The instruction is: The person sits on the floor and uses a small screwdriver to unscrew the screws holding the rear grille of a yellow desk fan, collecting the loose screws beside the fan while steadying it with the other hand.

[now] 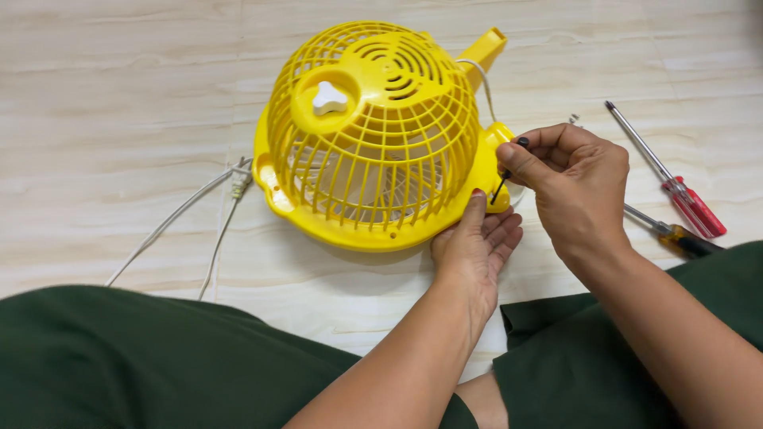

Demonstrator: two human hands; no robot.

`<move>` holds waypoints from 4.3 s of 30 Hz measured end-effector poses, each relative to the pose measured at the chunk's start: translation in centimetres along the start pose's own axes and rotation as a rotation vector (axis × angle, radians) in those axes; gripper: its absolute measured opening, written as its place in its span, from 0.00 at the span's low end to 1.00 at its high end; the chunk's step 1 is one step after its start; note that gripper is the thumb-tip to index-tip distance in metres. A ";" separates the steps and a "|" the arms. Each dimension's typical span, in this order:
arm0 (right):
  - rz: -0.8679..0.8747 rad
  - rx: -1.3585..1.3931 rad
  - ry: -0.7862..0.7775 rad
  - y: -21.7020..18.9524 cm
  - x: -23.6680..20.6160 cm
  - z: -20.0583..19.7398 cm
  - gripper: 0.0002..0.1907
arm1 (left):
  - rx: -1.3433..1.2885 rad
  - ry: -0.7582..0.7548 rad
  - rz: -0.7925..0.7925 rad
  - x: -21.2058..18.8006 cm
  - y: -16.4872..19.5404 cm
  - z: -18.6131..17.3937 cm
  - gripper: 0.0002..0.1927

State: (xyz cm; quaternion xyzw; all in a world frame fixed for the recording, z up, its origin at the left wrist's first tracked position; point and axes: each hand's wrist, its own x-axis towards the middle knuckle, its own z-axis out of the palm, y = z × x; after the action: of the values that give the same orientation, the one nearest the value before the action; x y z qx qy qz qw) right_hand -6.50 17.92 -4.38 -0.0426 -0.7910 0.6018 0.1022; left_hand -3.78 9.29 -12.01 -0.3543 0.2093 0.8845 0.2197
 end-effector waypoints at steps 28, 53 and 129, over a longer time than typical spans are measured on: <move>-0.174 -0.014 -0.274 1.4 -0.1 -4.2 0.09 | 1.660 -0.251 0.762 -5.4 7.6 6.2 0.09; -0.119 -0.036 -0.323 1.6 0.1 -4.1 0.08 | 1.365 -0.336 0.604 -5.7 7.1 4.9 0.05; -0.165 -0.814 -0.333 0.9 -3.7 -0.8 0.10 | 1.057 -0.121 1.083 -16.1 20.0 4.9 0.05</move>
State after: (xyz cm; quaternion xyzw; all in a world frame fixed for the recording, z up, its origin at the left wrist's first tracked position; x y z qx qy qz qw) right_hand -2.77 18.25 -5.44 0.0814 -0.9698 0.2301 -0.0042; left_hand -6.62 -8.32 7.13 -0.0003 0.7377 0.6686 -0.0936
